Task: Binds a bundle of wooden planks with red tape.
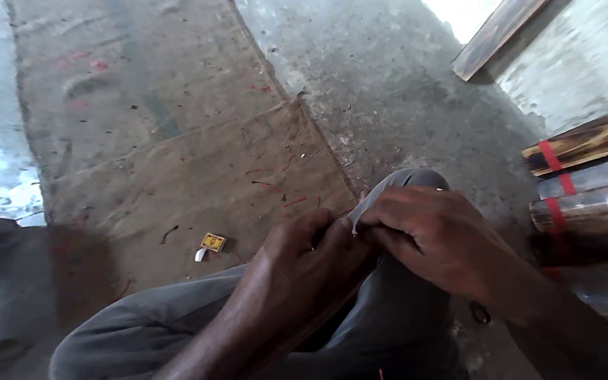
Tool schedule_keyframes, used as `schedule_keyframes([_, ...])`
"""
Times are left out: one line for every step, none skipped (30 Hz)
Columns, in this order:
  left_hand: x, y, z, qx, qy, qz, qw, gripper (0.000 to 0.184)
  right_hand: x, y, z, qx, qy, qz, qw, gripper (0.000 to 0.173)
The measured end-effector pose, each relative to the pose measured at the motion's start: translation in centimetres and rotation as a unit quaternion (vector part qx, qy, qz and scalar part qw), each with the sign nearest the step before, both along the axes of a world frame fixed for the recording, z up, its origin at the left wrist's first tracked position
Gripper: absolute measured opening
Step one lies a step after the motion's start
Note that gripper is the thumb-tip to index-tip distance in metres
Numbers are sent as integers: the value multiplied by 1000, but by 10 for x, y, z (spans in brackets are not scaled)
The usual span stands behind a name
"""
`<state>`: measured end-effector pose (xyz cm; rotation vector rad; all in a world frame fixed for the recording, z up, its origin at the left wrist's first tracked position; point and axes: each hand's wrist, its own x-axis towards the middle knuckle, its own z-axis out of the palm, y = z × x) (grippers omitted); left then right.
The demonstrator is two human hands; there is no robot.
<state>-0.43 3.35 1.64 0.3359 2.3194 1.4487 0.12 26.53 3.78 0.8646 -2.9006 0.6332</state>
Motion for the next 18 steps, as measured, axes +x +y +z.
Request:
schedule_keyframes([0, 1, 2, 8, -9, 5, 1000, 33, 0, 0, -2, -3, 0, -3, 1000, 18])
schedule_keyframes([0, 2, 3, 15, -12, 14, 1000, 35, 0, 1, -3, -13, -3, -6, 1000, 20])
schedule_keyframes([0, 2, 4, 19, -6, 21, 1000, 35, 0, 1, -4, -28, -8, -9, 1000, 21])
schedule_keyframes([0, 0, 4, 27, 8, 20, 999, 33, -1, 1, -5, -45, -14, -12, 999, 22])
schedule_keyframes([0, -2, 2, 39, 23, 17, 999, 28, -2, 2, -6, -62, -23, -15, 998, 21])
schedule_keyframes([1, -4, 1, 51, 35, 7, 998, 26, -3, 3, -6, -72, -30, -18, 997, 20])
schedule_keyframes([0, -5, 0, 58, 49, -8, 997, 27, -3, 3, -5, -75, -36, -23, 996, 19])
schedule_keyframes([1, -5, -1, 60, 65, -17, 996, 28, -2, 2, -5, -74, -41, -29, 996, 18])
schedule_keyframes([2, -3, -1, 56, 85, -17, 995, 28, -2, 2, -4, -74, -43, -34, 996, 17])
schedule_keyframes([4, -1, -1, 49, 103, -9, 993, 26, -1, 2, -4, -76, -46, -35, 995, 16])
schedule_keyframes([4, 1, -2, 38, 120, 0, 992, 22, -1, 2, -5, -79, -48, -34, 995, 15])
schedule_keyframes([5, 2, -2, 28, 137, 8, 990, 17, -1, 3, -5, -84, -50, -35, 995, 15])
schedule_keyframes([5, 3, -2, 19, 154, 13, 988, 13, 0, 3, -6, -89, -52, -37, 994, 15])
schedule_keyframes([6, 3, -2, 13, 167, 15, 986, 10, 1, 3, -6, -95, -55, -39, 993, 15])
schedule_keyframes([7, 3, -3, 1, 171, 14, 985, 9, 1, 3, -5, -98, -59, -43, 993, 15])
schedule_keyframes([7, 3, -3, -10, 166, 11, 986, 9, 2, 3, -5, -104, -62, -48, 991, 14])
schedule_keyframes([8, 3, -3, -14, 153, 7, 988, 9, 3, 3, -6, -113, -67, -54, 990, 14])
schedule_keyframes([8, 2, -3, -16, 140, 5, 990, 9, 4, 3, -6, -122, -73, -61, 988, 14])
